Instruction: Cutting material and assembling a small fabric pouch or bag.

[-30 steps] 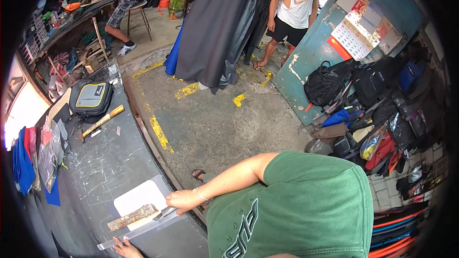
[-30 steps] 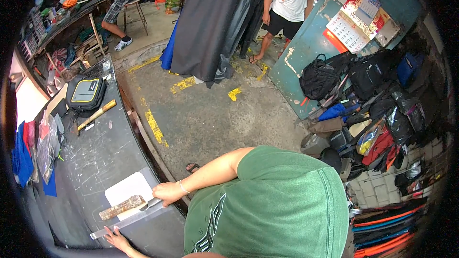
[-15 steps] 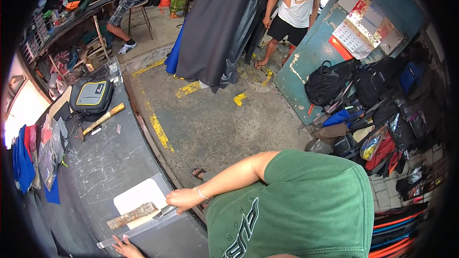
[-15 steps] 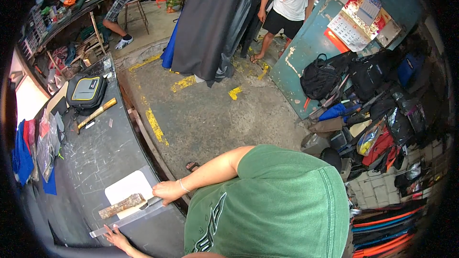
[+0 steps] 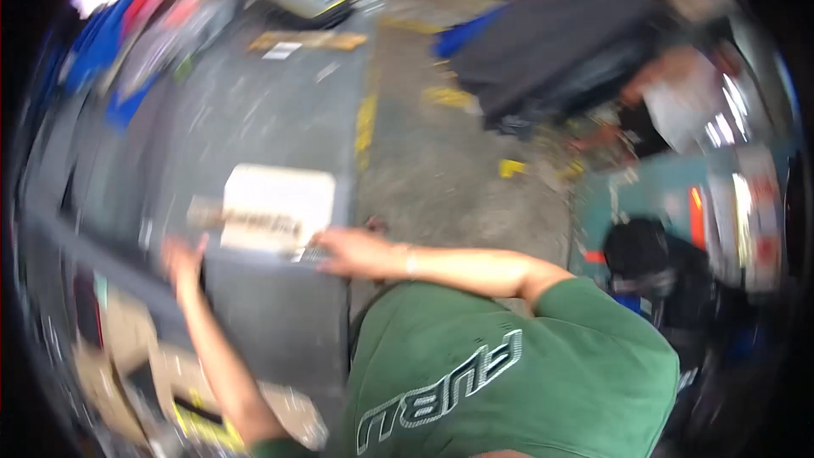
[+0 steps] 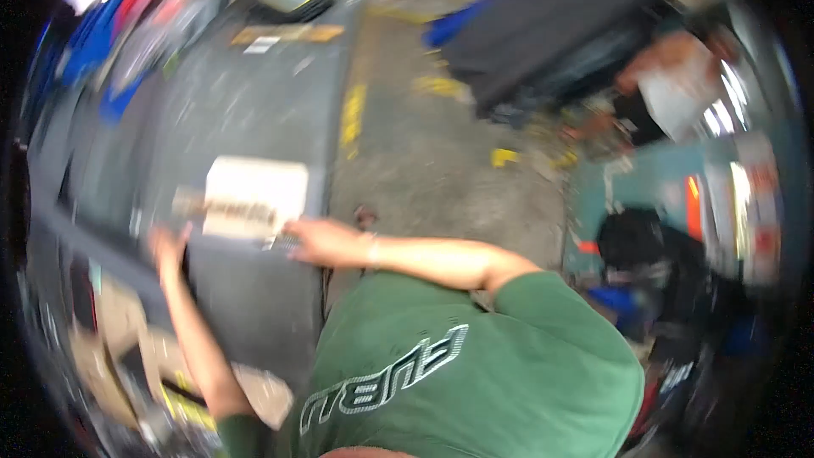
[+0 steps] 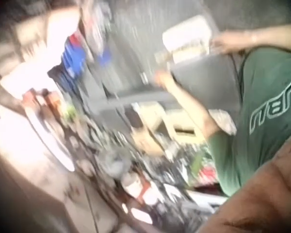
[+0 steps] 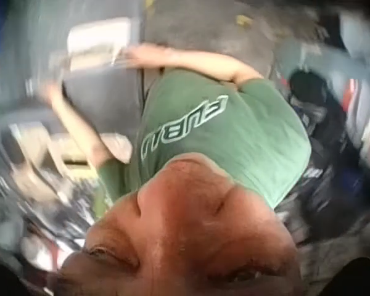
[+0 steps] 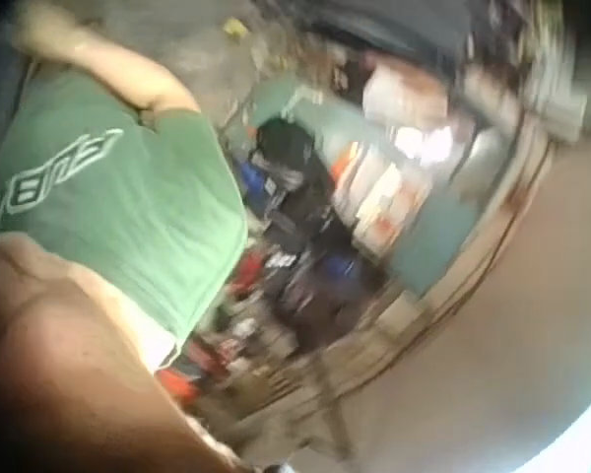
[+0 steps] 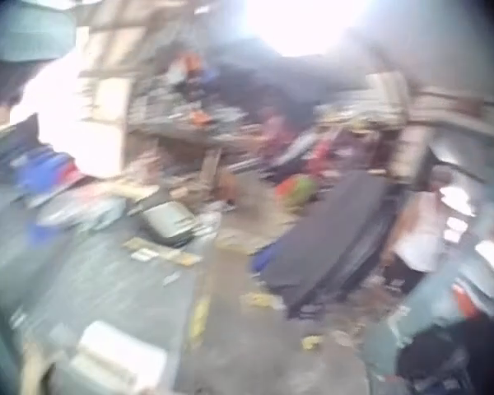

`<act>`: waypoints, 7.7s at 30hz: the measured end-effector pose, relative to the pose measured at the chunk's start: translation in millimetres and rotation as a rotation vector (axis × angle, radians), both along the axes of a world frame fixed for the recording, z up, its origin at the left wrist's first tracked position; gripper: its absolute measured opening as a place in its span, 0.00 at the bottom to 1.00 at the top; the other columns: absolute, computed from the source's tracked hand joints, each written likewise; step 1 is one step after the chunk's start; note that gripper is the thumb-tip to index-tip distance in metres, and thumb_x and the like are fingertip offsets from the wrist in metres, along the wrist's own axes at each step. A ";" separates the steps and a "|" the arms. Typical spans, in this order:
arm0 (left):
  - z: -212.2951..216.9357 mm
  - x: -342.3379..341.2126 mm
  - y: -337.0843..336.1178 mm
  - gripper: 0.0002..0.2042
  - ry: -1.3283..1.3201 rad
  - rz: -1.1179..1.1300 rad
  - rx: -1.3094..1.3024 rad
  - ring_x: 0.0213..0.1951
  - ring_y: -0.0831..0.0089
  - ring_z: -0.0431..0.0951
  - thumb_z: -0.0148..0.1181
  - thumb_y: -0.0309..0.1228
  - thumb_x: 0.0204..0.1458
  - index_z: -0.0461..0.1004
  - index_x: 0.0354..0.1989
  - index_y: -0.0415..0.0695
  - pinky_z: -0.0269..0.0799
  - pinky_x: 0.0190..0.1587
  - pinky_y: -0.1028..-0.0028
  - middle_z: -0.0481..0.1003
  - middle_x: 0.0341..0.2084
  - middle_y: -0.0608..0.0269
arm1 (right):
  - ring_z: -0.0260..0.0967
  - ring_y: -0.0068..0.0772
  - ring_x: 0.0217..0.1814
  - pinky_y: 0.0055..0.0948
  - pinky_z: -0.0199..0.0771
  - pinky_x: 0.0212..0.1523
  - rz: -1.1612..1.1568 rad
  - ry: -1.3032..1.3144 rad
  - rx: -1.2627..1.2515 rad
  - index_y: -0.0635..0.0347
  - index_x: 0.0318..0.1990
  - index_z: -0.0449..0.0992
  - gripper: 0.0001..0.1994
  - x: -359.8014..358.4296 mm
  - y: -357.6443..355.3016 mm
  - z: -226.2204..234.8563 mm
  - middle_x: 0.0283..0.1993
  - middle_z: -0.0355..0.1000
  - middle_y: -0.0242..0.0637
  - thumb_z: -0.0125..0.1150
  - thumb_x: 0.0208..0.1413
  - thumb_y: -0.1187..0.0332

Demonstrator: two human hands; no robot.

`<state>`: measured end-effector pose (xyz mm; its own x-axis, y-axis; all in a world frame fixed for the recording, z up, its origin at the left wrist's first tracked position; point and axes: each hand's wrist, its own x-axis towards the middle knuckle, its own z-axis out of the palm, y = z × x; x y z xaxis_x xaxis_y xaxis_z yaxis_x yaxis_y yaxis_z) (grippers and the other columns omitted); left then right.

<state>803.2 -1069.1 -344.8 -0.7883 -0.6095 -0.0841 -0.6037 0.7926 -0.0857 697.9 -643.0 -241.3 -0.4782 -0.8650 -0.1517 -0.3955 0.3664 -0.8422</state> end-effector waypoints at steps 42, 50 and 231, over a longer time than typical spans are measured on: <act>78.5 -8.8 -0.3 0.29 0.456 -0.276 0.524 0.61 0.51 0.72 0.75 0.45 0.40 0.82 0.49 0.38 0.71 0.62 0.62 0.74 0.58 0.45 | 0.76 0.58 0.40 0.50 0.77 0.42 0.364 0.457 0.188 0.50 0.66 0.61 0.25 21.3 -181.5 -31.4 0.45 0.73 0.51 0.51 0.60 0.74; 42.6 -16.9 -19.6 0.27 -0.126 0.100 0.281 0.54 0.51 0.78 0.76 0.45 0.38 0.83 0.43 0.37 0.75 0.56 0.59 0.80 0.46 0.44 | 0.73 0.60 0.46 0.52 0.77 0.47 0.314 0.278 0.313 0.49 0.67 0.61 0.25 26.8 -93.9 -6.2 0.49 0.72 0.50 0.50 0.62 0.75; 21.8 -77.3 402.8 0.27 0.564 1.718 -0.160 0.74 0.39 0.45 0.57 0.48 0.60 0.69 0.68 0.56 0.41 0.74 0.46 0.48 0.73 0.36 | 0.77 0.46 0.35 0.39 0.75 0.38 1.441 0.483 -0.029 0.65 0.34 0.81 0.20 -269.0 -146.0 -33.1 0.35 0.75 0.40 0.79 0.44 0.56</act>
<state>725.9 -666.2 -323.0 0.7470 -0.6605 0.0757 -0.6315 -0.6693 0.3914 428.9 -789.0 -274.4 0.7541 -0.6227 -0.2085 -0.6220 -0.5756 -0.5309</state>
